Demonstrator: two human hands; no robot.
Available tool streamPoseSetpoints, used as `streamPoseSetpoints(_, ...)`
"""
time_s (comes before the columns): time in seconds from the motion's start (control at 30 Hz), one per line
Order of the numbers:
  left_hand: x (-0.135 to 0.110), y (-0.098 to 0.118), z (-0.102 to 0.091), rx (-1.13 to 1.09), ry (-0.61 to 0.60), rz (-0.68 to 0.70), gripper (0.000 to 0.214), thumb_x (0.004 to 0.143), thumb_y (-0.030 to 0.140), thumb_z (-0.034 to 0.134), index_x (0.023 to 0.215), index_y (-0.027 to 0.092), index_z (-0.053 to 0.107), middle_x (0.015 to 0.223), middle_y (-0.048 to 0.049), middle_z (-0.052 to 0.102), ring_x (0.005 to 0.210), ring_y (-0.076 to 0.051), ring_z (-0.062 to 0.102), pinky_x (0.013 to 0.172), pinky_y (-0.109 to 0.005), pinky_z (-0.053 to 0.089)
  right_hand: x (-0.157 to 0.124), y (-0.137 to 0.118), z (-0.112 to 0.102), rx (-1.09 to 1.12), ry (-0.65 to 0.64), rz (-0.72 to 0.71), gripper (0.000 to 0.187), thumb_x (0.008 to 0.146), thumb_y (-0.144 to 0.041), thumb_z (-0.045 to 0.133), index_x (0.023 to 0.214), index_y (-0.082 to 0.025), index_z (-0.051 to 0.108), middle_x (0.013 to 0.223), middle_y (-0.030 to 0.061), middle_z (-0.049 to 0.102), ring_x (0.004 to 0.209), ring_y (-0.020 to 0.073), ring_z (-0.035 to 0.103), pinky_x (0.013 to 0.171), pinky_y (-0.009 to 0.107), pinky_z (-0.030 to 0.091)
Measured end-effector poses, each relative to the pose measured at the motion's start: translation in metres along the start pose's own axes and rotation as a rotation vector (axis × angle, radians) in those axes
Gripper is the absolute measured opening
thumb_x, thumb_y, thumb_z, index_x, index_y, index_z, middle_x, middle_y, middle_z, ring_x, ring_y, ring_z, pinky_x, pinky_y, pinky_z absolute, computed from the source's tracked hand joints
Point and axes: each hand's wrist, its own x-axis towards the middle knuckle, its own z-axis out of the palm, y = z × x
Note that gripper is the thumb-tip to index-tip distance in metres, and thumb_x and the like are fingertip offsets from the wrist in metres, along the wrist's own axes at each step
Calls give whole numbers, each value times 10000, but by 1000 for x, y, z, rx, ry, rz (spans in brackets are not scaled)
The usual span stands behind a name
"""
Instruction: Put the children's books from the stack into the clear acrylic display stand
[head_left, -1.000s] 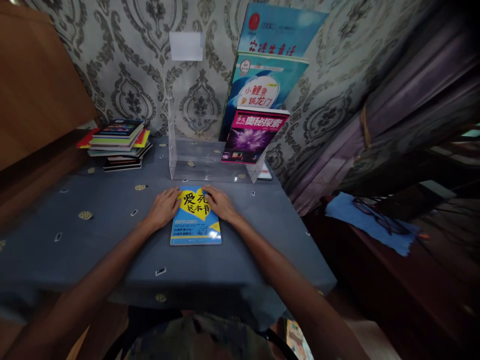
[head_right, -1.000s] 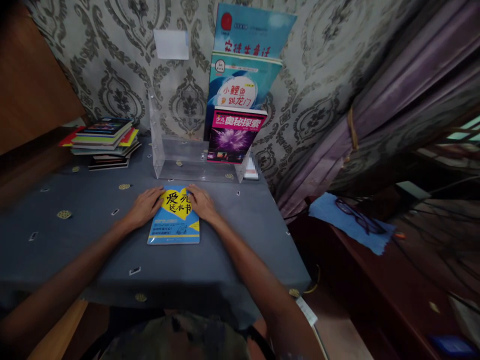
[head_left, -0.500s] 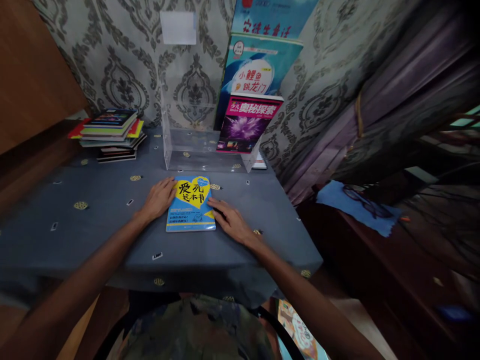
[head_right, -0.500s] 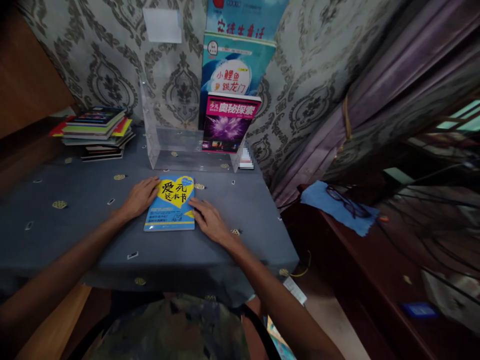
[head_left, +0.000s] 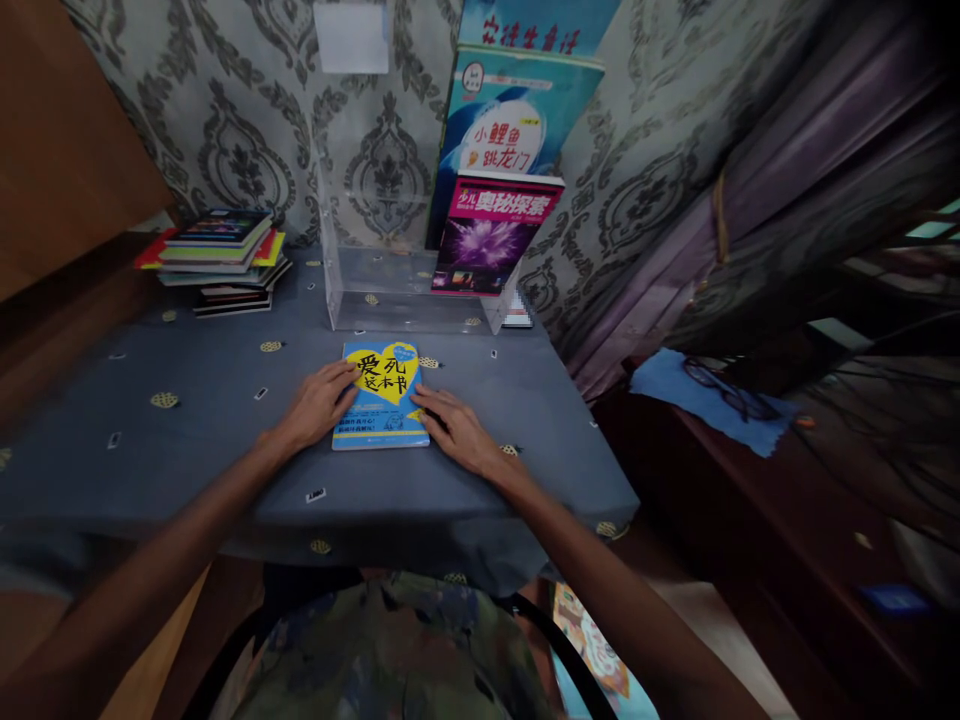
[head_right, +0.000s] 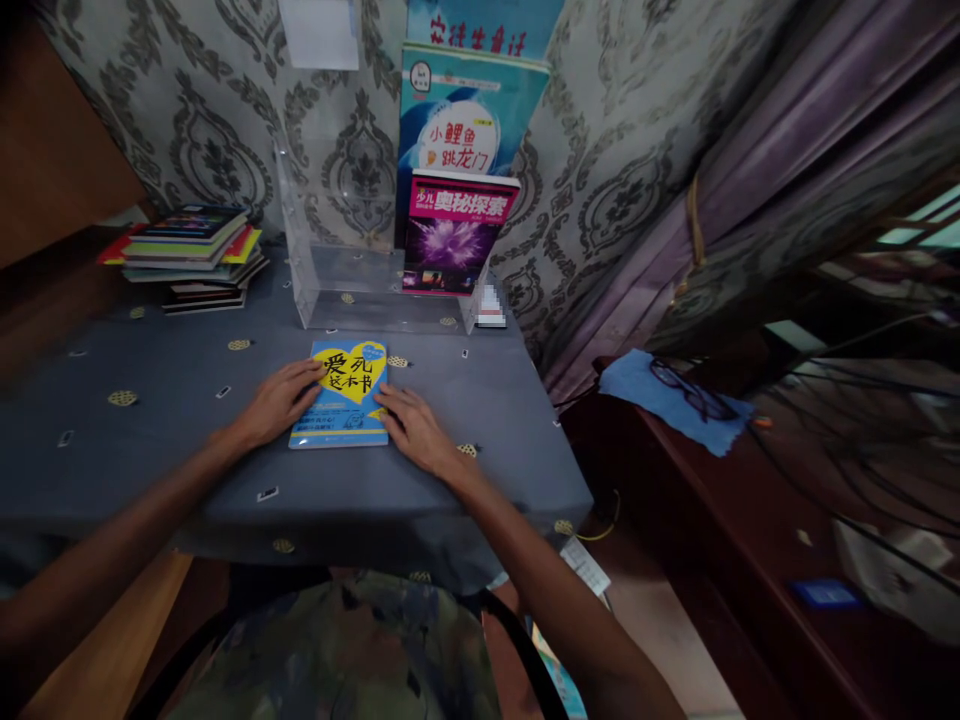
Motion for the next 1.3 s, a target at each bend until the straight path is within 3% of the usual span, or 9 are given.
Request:
streamPoseSetpoints(0.23, -26, 23, -3, 1, -22, 94, 423, 1034, 368, 393, 1299, 171, 656, 1384, -125, 632, 1316, -276, 548, 1090, -499, 473, -15, -9, 0, -33, 33, -22, 348, 1020, -284, 496, 1320, -242, 668, 1447, 105, 604, 1323, 255, 583, 1136, 517, 460)
streamPoseSetpoints(0.4, -31, 38, -5, 39, -13, 90, 389, 1036, 340, 407, 1280, 175, 661, 1347, -139, 649, 1279, -285, 568, 1057, -531, 476, -21, -15, 2, -57, 37, -20, 355, 1016, -249, 493, 1326, -221, 665, 1449, 118, 598, 1319, 260, 583, 1122, 519, 478)
streamPoseSetpoints(0.57, -43, 63, -3, 62, 2, 216, 374, 1034, 407, 450, 1266, 187, 644, 1328, -127, 651, 1234, -263, 581, 1053, -492, 469, -39, -24, 5, -95, 60, -32, 356, 1029, -279, 471, 1309, -204, 677, 1399, 120, 639, 1276, 260, 612, 1111, 503, 497)
streamPoseSetpoints(0.67, -47, 74, 2, 106, -4, 215, 412, 1027, 456, 450, 1300, 191, 611, 1323, -133, 638, 1232, -275, 563, 1042, -479, 467, -47, -29, 5, -70, 59, -21, 357, 1026, -292, 471, 1300, -213, 685, 1397, 112, 641, 1287, 258, 606, 1115, 492, 495)
streamPoseSetpoints(1.03, -33, 84, 6, 202, -89, 128, 434, 1050, 439, 359, 1295, 205, 630, 1172, -126, 680, 1113, -282, 571, 983, -443, 435, -43, -31, -9, 377, 113, 177, 369, 1006, -346, 482, 1307, -234, 664, 1262, 82, 729, 1198, 236, 668, 1075, 451, 505)
streamPoseSetpoints(1.17, -34, 89, 4, 210, -100, 124, 432, 1053, 414, 356, 1280, 188, 646, 1157, -140, 684, 1085, -288, 573, 954, -444, 444, -43, -30, -9, 367, 108, 207, 333, 999, -352, 494, 1228, -231, 704, 1217, 78, 745, 1148, 239, 687, 1027, 429, 530)
streamPoseSetpoints(1.3, -29, 82, -2, 124, -93, 141, 430, 1032, 482, 412, 1240, 198, 659, 1143, -111, 684, 1068, -269, 580, 932, -422, 466, -39, -33, -10, 278, 99, 144, 309, 989, -291, 500, 1203, -229, 715, 1178, 78, 749, 1092, 221, 696, 1001, 422, 538)
